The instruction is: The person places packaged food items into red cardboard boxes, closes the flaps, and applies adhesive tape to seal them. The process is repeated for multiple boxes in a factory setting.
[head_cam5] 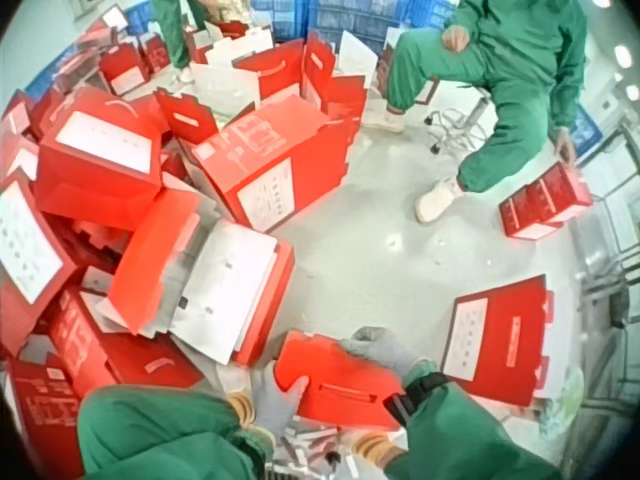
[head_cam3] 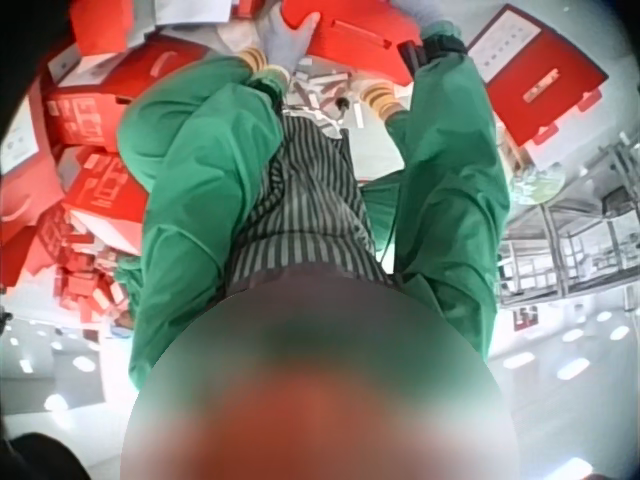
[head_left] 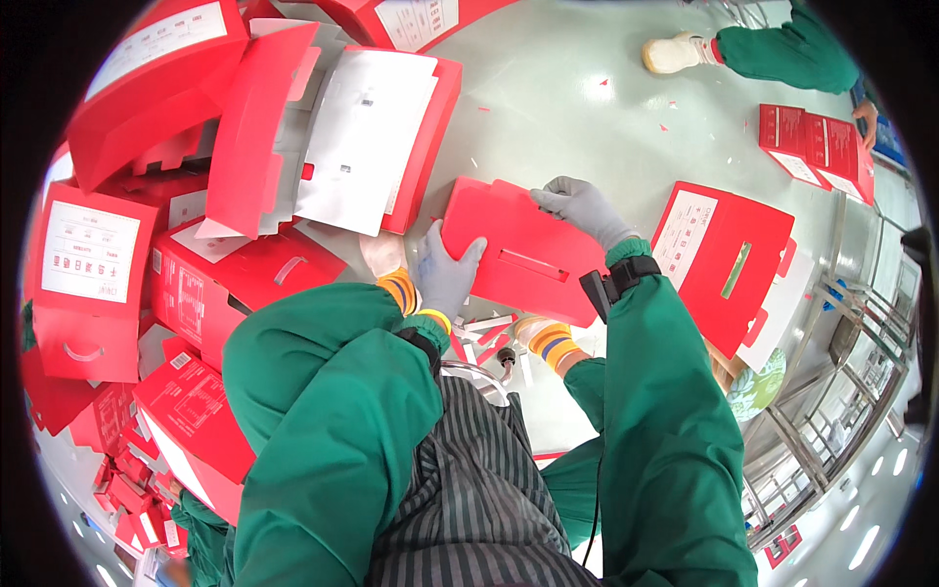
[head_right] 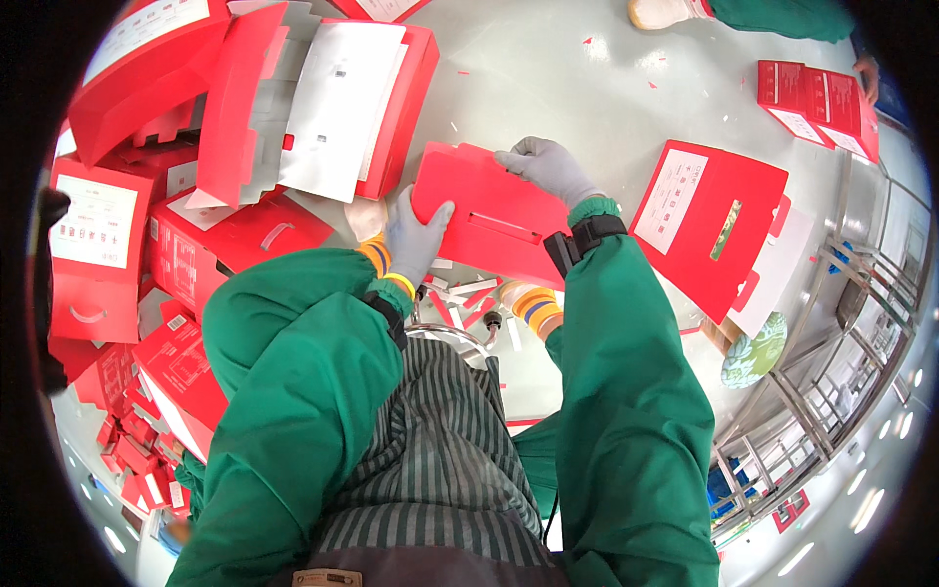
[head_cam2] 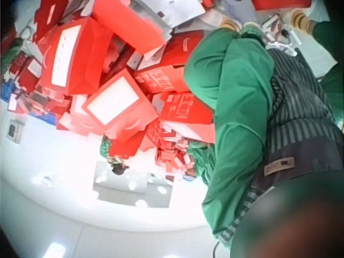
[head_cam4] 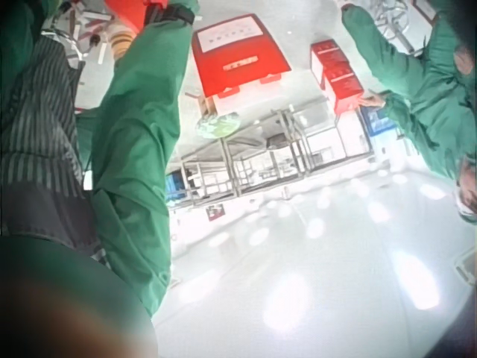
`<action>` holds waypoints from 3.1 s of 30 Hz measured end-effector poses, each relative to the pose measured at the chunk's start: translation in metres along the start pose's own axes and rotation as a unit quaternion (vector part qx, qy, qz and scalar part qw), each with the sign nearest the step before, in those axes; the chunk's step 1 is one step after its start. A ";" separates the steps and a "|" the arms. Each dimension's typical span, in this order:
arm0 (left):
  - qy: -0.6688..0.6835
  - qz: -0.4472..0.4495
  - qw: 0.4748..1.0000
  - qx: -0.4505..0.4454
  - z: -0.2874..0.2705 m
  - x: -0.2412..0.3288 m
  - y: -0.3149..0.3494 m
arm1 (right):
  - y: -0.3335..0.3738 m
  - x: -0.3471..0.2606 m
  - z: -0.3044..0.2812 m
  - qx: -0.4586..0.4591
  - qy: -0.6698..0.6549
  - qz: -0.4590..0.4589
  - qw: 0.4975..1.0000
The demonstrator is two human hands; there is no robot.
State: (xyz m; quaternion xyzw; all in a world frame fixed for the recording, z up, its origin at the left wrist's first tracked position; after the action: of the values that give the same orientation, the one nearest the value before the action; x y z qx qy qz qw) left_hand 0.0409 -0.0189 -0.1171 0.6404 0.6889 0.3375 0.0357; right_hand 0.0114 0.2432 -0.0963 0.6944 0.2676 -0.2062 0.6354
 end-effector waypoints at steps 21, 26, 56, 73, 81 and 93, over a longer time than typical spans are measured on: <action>0.048 0.058 0.995 0.071 -0.001 0.012 -0.028 | 0.018 -0.011 0.041 0.035 -0.038 -0.104 0.993; 0.048 0.061 0.993 0.089 0.002 0.010 -0.028 | 0.008 0.002 0.047 0.044 -0.053 -0.211 0.975; 0.062 0.063 0.989 0.115 0.006 0.010 -0.029 | 0.035 0.004 0.074 0.284 0.300 -0.239 0.879; 0.135 0.185 0.969 0.087 -0.012 0.029 -0.061 | 0.025 0.013 0.058 0.215 0.158 -0.292 0.919; 0.118 0.233 0.964 0.038 -0.018 0.038 -0.079 | 0.023 0.015 0.066 0.236 0.182 -0.295 0.908; 0.123 0.216 0.967 0.054 -0.013 0.038 -0.078 | 0.021 0.009 0.069 0.273 0.186 -0.278 0.902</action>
State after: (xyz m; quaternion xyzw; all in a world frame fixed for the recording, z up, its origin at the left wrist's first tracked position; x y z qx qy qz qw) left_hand -0.0397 0.0140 -0.1321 0.7282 0.5508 0.3759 -0.1579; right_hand 0.0356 0.1747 -0.0927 0.7640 0.4963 -0.3062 0.2762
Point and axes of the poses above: each hand's wrist, its own y-axis away from the middle knuckle, its own z-axis out of the palm, x = y × z, the point moved 3 cm from there along -y, towards the middle knuckle, and after that the axes turned 15 degrees about -y, right-handed, at the moved point
